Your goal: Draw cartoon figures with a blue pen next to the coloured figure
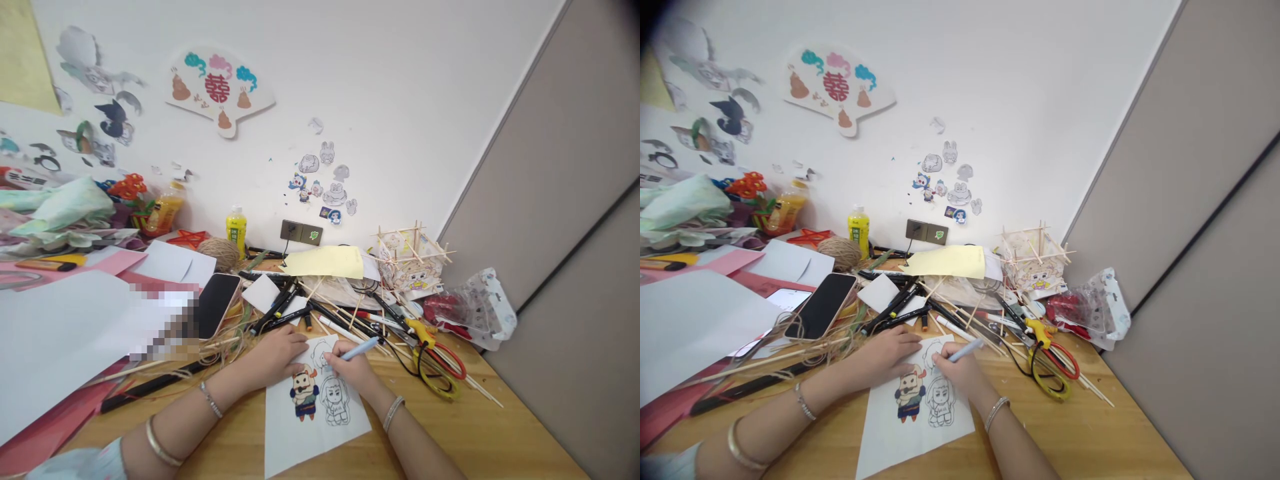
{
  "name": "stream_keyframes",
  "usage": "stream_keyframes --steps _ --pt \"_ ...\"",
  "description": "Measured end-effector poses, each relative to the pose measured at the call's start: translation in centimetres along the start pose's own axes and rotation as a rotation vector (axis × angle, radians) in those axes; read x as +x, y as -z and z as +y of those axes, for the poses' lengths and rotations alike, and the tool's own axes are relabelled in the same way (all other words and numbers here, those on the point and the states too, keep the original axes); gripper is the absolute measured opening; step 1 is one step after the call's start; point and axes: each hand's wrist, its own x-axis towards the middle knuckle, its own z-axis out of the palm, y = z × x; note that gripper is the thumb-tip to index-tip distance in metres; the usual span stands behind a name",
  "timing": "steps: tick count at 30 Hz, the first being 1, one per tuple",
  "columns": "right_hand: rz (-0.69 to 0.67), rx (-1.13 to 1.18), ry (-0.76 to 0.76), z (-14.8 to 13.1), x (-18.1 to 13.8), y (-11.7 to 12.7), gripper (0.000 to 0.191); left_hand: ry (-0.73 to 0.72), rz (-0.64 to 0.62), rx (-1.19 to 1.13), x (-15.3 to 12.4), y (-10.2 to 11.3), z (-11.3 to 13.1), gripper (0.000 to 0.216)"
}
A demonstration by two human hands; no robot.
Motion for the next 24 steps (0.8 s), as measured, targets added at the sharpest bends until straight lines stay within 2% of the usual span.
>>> stream_keyframes --steps 8,19,24 --pt "-0.047 -0.07 0.05 0.12 -0.15 -0.17 0.029 0.016 -0.014 -0.001 0.04 0.07 0.14 0.023" --pt "-0.033 -0.064 -0.003 0.1 -0.17 -0.17 0.029 -0.005 0.03 -0.01 -0.14 -0.13 -0.1 0.024" --pt "-0.041 -0.074 0.029 0.1 -0.14 -0.13 0.029 0.004 0.004 -0.006 -0.11 0.02 0.0 0.023"
